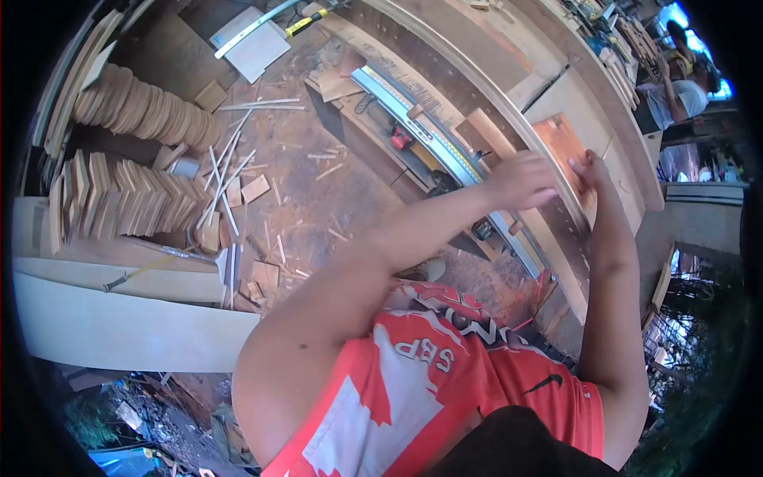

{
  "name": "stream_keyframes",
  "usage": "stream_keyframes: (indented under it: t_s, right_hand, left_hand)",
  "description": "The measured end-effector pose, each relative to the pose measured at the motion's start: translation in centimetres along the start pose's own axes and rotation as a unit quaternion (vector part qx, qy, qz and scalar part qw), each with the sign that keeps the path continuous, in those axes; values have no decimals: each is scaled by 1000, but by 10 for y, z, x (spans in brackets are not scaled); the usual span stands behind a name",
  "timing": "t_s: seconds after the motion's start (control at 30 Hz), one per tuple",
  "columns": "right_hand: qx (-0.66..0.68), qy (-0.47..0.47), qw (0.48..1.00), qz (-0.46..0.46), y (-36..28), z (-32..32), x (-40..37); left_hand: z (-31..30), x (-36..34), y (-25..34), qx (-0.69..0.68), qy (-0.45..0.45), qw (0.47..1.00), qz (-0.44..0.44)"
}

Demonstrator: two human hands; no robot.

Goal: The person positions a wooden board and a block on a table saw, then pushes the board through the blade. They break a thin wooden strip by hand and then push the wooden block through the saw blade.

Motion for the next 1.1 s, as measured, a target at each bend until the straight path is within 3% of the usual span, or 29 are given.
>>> stream_keyframes:
  t_s: [0.07,0.1,0.13,0.17,0.2,0.27,0.3,0.37,0.43,0.5,0.57,0.67,0.8,0.87,0.9,0.97,1.0,1.03,1.07,1.1]
  right_hand:
    - [-5,34,998,-44,17,5,14]
    - [1,45,998,-34,23,8,16]
    - [30,42,998,-44,24,11,16]
    - [56,38,996,-51,26,13,12]
    - [59,28,997,-45,25,12,5]
    - [69,34,997,-31,8,4,-5]
    - [53,39,997,-38,3,2,-10]
    - [40,47,997,-36,0,1,-14]
    - [8,71,996,-46,1,5,-17]
    - [19,56,998,-28,-7,1,-23]
    - [31,45,998,-11,-8,-1,-23]
    - [1,50,999,-14,-9,0,-25]
    - [-14,40,999,4,-12,-1,-30]
    - [-7,39,999,2,-13,-4,-31]
    - [-7,35,999,2,-13,-4,-32]
    - [-3,30,1000,-3,-16,-7,-32]
    - [-18,25,1000,-8,-17,-9,-32]
    - [-30,16,999,-14,-16,-9,-33]
    - [-25,15,999,-20,-13,-8,-32]
    - [-34,25,999,-29,-12,-6,-29]
  left_hand:
    - [-58,-75,5,12,21,993,-115]
    - [-74,-125,-5,84,49,976,-192]
    - [-79,-173,-35,157,148,943,-255]
    - [-75,-238,-84,61,225,845,-482]
    - [-86,-241,-103,-6,227,768,-599]
    - [-81,-255,-175,-18,265,704,-659]
    - [-70,-250,-199,-24,253,711,-656]
    - [-51,-242,-228,-173,325,729,-577]
    - [-51,-240,-229,-178,314,716,-597]
    - [-56,-226,-222,-237,352,656,-624]
    - [-59,-169,-166,-293,428,574,-633]
    - [-59,-179,-181,-344,393,617,-588]
    - [-60,-206,-207,-294,357,645,-608]
    - [-65,-209,-206,-258,376,596,-660]
    - [-67,-215,-202,-257,376,599,-658]
    - [-72,-229,-186,-84,268,664,-693]
    - [-76,-230,-163,37,93,730,-676]
    - [-79,-231,-129,160,-88,756,-628]
    - [-62,-218,-78,103,-20,858,-503]
    - [-44,-206,-37,165,-94,901,-389]
Point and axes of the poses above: each hand's wrist, its own x-axis towards the middle knuckle, its own z-axis out of the palm, y = z × x, the point moved 1 cm from there along x, towards the middle knuckle, and after that the axes turned 5 degrees about x, right-handed, at the moved point
